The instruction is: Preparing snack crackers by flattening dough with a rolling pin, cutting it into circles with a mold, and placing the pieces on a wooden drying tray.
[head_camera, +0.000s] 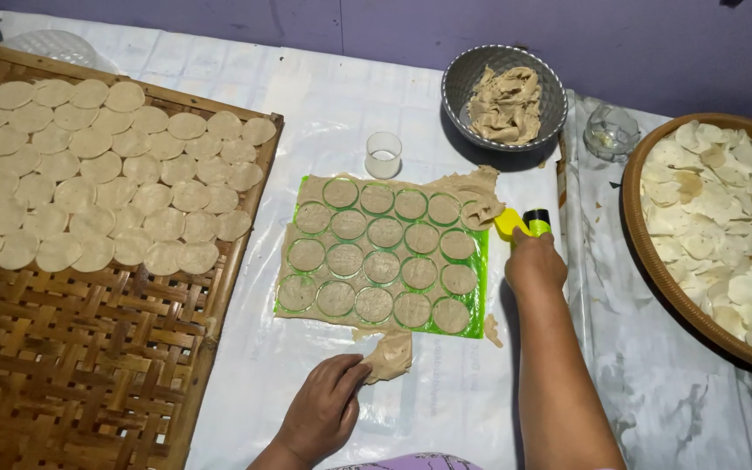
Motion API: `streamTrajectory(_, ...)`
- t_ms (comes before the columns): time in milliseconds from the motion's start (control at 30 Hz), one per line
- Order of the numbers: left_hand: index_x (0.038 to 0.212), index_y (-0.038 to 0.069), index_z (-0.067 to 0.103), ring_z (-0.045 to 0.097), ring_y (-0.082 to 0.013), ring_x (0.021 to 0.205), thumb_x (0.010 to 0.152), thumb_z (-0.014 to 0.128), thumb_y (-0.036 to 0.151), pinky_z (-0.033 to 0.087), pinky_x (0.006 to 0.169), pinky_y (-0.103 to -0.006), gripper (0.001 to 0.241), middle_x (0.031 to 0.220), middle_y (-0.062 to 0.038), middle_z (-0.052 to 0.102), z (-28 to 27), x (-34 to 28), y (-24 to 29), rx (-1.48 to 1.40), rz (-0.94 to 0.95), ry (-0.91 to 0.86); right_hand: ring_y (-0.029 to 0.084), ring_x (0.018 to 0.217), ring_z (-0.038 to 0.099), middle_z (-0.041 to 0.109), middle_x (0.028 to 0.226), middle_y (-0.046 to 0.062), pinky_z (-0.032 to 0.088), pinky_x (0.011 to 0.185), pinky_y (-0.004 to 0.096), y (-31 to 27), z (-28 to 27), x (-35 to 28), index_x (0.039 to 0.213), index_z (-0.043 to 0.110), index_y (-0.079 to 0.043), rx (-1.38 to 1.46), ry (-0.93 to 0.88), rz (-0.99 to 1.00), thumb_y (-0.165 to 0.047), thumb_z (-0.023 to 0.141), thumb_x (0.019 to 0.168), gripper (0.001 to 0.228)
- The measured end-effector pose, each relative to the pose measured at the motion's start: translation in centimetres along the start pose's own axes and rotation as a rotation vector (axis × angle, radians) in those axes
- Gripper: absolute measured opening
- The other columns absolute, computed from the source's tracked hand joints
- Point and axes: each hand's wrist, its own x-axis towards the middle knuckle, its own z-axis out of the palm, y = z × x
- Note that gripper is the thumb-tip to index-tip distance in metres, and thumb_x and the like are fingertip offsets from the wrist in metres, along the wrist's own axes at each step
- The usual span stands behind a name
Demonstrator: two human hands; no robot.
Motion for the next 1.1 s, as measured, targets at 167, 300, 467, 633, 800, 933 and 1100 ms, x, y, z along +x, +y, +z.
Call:
streamTrajectory(167,0.128,0.007,0.059,0.058,-0.0288,0.123,0.080,0.063,0.004,0.047,0.105,-0.0422,0.049,0.131,-0.011,0.060,0.1,-0.1,-0.1,0.009,0.001,-0.007,0.031,0.098,0.067,0.056,0.125,0.011,0.053,0.084,0.047,-1.5,-1.8,2.2,0.140,0.064,-0.036,-0.004,0.023,-0.009,-0.017,0.050,0.102,0.045)
streamTrajectory(300,0.129,0.007,0.058,0.059,-0.0290,0.122,0.079,0.064,0.004,0.048,0.104,-0.0423,0.051,0.131,-0.011,0.060,0.0,0.0,-0.1,0.011,0.006,-0.016,0.032,0.080,0.065,0.058,0.104,0.010,0.051,0.071,0.047,-3.0,-1.8,4.1,0.131,0.072,-0.034,0.098,0.182,-0.194,-0.044,0.052,0.104,0.035)
streamTrajectory(467,0.128,0.005,0.059,0.060,-0.0296,0.121,0.079,0.064,0.003,0.048,0.104,-0.0419,0.050,0.130,-0.011,0.061,-0.3,0.2,0.1,-0.006,0.027,0.004,0.024,0.079,0.060,0.055,0.098,0.002,0.049,0.073,0.040,-4.3,-2.3,6.3,0.133,0.071,-0.037,0.183,0.204,-0.316,-0.015,0.064,0.096,0.043)
streamTrajectory(633,0.129,0.004,0.058,0.059,-0.0307,0.121,0.081,0.064,0.004,0.048,0.103,-0.0423,0.049,0.132,-0.013,0.060,-0.6,0.5,0.2,-0.015,0.041,0.001,0.032,0.096,0.066,0.061,0.113,0.010,0.052,0.079,0.046,-6.0,-2.9,7.1,0.135,0.070,-0.031,-0.019,0.088,-0.244,-0.021,0.062,0.097,0.040)
streamTrajectory(800,0.128,0.005,0.060,0.061,-0.0303,0.119,0.084,0.064,0.006,0.049,0.102,-0.0420,0.045,0.130,-0.013,0.062,-0.5,0.5,0.2,-0.019,0.044,0.026,0.029,0.085,0.063,0.057,0.102,0.007,0.050,0.077,0.045,-7.4,-3.8,4.9,0.136,0.069,-0.037,0.081,0.100,-0.272,-0.018,0.060,0.098,0.042)
streamTrajectory(933,0.124,0.005,0.061,0.061,-0.0297,0.119,0.086,0.064,0.006,0.049,0.102,-0.0419,0.039,0.128,-0.012,0.062,-0.6,0.6,0.2,-0.024,0.022,0.022,0.033,0.092,0.065,0.064,0.105,0.008,0.051,0.081,0.047,-5.0,-5.8,-1.4,0.141,0.066,-0.029,0.246,0.162,-0.280,-0.012,0.055,0.098,0.047)
streamTrajectory(1100,0.124,0.005,0.060,0.060,-0.0308,0.119,0.085,0.065,0.006,0.049,0.102,-0.0413,0.039,0.129,-0.012,0.061,-0.3,0.2,-0.1,-0.033,0.053,0.029,0.021,0.059,0.061,0.074,0.068,0.009,0.050,0.061,0.031,-1.4,-8.3,-11.6,0.081,0.071,-0.002,0.424,-0.523,-0.113,-0.017,0.059,0.098,0.026)
